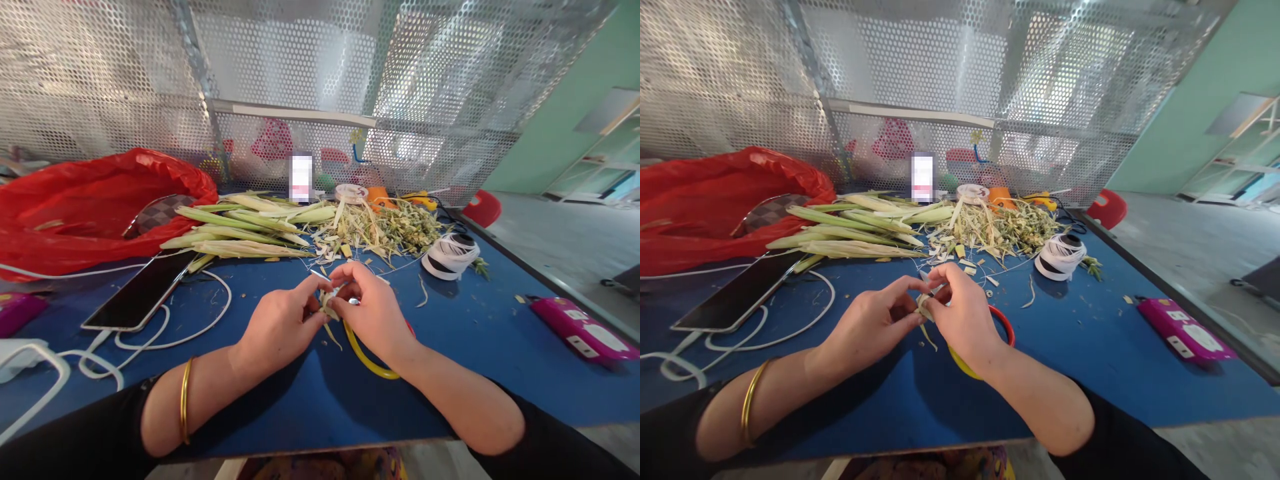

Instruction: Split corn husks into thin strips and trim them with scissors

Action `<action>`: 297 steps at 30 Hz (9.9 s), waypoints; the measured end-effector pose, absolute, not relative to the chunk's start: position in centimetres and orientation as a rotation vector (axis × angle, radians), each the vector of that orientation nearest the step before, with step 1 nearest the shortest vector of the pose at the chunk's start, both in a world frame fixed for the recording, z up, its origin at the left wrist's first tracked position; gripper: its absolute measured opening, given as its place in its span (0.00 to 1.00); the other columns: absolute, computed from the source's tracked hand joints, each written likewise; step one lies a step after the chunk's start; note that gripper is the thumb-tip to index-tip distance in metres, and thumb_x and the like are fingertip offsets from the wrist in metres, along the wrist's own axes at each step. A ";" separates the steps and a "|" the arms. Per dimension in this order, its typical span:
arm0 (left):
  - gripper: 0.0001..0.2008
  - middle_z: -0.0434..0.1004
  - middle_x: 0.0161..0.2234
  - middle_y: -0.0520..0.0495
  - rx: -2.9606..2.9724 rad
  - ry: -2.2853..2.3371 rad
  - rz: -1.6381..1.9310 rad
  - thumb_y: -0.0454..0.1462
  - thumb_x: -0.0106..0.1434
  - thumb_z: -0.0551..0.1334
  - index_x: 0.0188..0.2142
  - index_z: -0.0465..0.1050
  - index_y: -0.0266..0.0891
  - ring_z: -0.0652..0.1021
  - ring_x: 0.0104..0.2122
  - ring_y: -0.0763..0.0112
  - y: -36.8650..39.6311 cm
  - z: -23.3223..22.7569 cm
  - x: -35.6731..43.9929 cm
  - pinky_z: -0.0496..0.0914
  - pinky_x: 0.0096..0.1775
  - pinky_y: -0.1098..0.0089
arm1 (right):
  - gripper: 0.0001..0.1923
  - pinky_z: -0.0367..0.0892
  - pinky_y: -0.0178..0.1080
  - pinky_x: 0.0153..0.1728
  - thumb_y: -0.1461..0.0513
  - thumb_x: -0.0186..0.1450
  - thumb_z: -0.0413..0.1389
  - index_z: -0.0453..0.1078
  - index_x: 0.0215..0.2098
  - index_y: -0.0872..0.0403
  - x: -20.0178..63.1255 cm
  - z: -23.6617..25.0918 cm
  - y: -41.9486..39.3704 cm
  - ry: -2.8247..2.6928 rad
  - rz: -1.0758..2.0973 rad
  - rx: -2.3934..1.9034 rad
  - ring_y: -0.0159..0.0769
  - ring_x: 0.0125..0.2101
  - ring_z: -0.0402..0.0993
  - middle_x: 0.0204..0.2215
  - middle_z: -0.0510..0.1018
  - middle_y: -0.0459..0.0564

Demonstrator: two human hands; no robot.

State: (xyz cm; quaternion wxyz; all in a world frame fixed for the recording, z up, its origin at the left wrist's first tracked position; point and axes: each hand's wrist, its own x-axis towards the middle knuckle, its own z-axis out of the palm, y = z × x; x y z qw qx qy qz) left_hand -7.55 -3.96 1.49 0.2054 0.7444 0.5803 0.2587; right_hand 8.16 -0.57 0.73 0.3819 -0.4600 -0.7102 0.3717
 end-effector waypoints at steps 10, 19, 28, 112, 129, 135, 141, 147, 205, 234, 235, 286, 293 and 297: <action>0.09 0.77 0.25 0.57 1.981 1.605 0.786 0.36 0.56 0.59 0.38 0.64 0.45 0.75 0.24 0.72 -4.0 1.4 -7.4 0.63 0.27 0.74 | 0.07 0.66 0.34 0.28 0.66 0.55 0.56 0.65 0.32 0.53 8.8 1.0 0.4 -1.833 1.280 -1.088 0.31 0.27 0.71 0.27 0.72 0.43; 0.07 0.76 0.23 0.57 1.950 1.584 0.820 0.36 0.56 0.59 0.36 0.70 0.44 0.74 0.23 0.74 -3.8 1.2 -7.7 0.63 0.27 0.75 | 0.03 0.62 0.32 0.27 0.66 0.56 0.54 0.64 0.29 0.54 8.9 1.2 0.4 -1.831 1.319 -1.040 0.29 0.25 0.67 0.24 0.70 0.41; 0.06 0.73 0.22 0.57 2.051 1.657 0.759 0.36 0.58 0.58 0.35 0.71 0.44 0.72 0.23 0.75 -3.8 1.2 -7.8 0.60 0.27 0.75 | 0.03 0.63 0.33 0.27 0.65 0.57 0.56 0.65 0.30 0.55 9.1 1.6 0.5 -1.843 1.381 -1.028 0.29 0.25 0.69 0.23 0.71 0.42; 0.13 0.68 0.16 0.53 1.208 1.114 0.588 0.45 0.51 0.66 0.24 0.76 0.35 0.68 0.18 0.77 -4.0 1.1 -6.8 0.62 0.23 0.75 | 0.07 0.60 0.32 0.29 0.64 0.62 0.54 0.65 0.25 0.53 7.8 0.7 -0.6 -1.882 0.718 -0.956 0.29 0.26 0.65 0.23 0.69 0.43; 0.16 0.77 0.20 0.46 1.062 1.159 0.825 0.46 0.50 0.67 0.20 0.73 0.34 0.71 0.18 0.76 -3.4 1.3 -7.4 0.64 0.25 0.73 | 0.10 0.60 0.32 0.24 0.57 0.60 0.56 0.67 0.25 0.54 8.6 1.7 0.2 -1.742 1.335 -1.061 0.29 0.21 0.63 0.19 0.67 0.41; 0.15 0.73 0.17 0.50 1.053 1.070 0.819 0.46 0.50 0.67 0.20 0.73 0.34 0.70 0.17 0.77 -3.4 1.6 -7.7 0.64 0.25 0.73 | 0.11 0.59 0.33 0.23 0.56 0.60 0.56 0.66 0.23 0.53 8.2 1.0 0.1 -1.689 1.091 -1.076 0.30 0.20 0.61 0.18 0.66 0.42; 0.09 0.71 0.18 0.52 0.775 1.047 0.875 0.39 0.51 0.64 0.28 0.76 0.34 0.68 0.17 0.78 -3.2 2.6 -8.5 0.65 0.24 0.75 | 0.13 0.67 0.37 0.36 0.53 0.62 0.54 0.71 0.32 0.54 8.8 1.4 0.9 -1.638 1.206 -1.058 0.37 0.32 0.72 0.27 0.76 0.47; 0.09 0.71 0.21 0.52 0.719 1.087 1.002 0.40 0.54 0.65 0.30 0.75 0.35 0.68 0.18 0.79 -2.8 2.6 -9.0 0.64 0.23 0.77 | 0.08 0.65 0.38 0.39 0.57 0.61 0.56 0.72 0.36 0.52 9.4 2.5 0.5 -1.800 0.957 -1.034 0.38 0.35 0.72 0.32 0.77 0.48; 0.12 0.78 0.25 0.47 0.840 1.133 1.054 0.41 0.46 0.72 0.27 0.77 0.34 0.75 0.27 0.73 -2.5 2.3 -8.9 0.69 0.33 0.72 | 0.12 0.62 0.40 0.40 0.71 0.66 0.44 0.69 0.36 0.58 8.6 1.0 -2.1 -2.344 -0.232 -0.233 0.31 0.29 0.70 0.29 0.77 0.50; 0.14 0.74 0.23 0.51 0.965 1.205 1.025 0.41 0.42 0.73 0.27 0.78 0.34 0.72 0.22 0.76 -2.4 2.7 -8.8 0.68 0.32 0.73 | 0.13 0.58 0.38 0.40 0.64 0.65 0.52 0.65 0.22 0.53 8.8 1.4 -0.4 -2.193 0.208 -0.870 0.29 0.23 0.63 0.19 0.68 0.41; 0.14 0.74 0.23 0.51 0.965 1.198 1.020 0.41 0.42 0.73 0.27 0.78 0.34 0.72 0.22 0.76 -2.3 2.7 -9.0 0.68 0.32 0.73 | 0.13 0.58 0.38 0.40 0.64 0.65 0.53 0.65 0.22 0.53 8.9 1.5 -0.3 -2.186 0.252 -0.872 0.29 0.23 0.63 0.19 0.68 0.41; 0.15 0.79 0.23 0.48 0.809 1.214 1.212 0.36 0.43 0.72 0.32 0.75 0.32 0.75 0.25 0.73 -2.9 1.7 -7.8 0.69 0.33 0.71 | 0.15 0.60 0.32 0.28 0.61 0.63 0.53 0.63 0.18 0.54 7.7 1.1 -1.6 -1.993 1.113 -1.036 0.29 0.23 0.66 0.19 0.68 0.42; 0.14 0.78 0.22 0.48 0.801 1.177 1.225 0.35 0.41 0.72 0.29 0.74 0.33 0.75 0.24 0.72 -2.9 1.8 -7.8 0.69 0.31 0.72 | 0.15 0.58 0.31 0.25 0.64 0.63 0.52 0.62 0.18 0.54 7.5 0.8 -2.1 -2.090 1.013 -1.001 0.27 0.22 0.64 0.21 0.67 0.42; 0.15 0.78 0.23 0.48 0.835 1.210 1.151 0.36 0.44 0.71 0.32 0.74 0.33 0.75 0.24 0.72 -2.5 2.0 -8.6 0.69 0.33 0.70 | 0.13 0.59 0.33 0.31 0.63 0.65 0.53 0.64 0.22 0.54 7.8 1.0 -2.1 -2.230 0.667 -0.912 0.29 0.25 0.65 0.22 0.69 0.42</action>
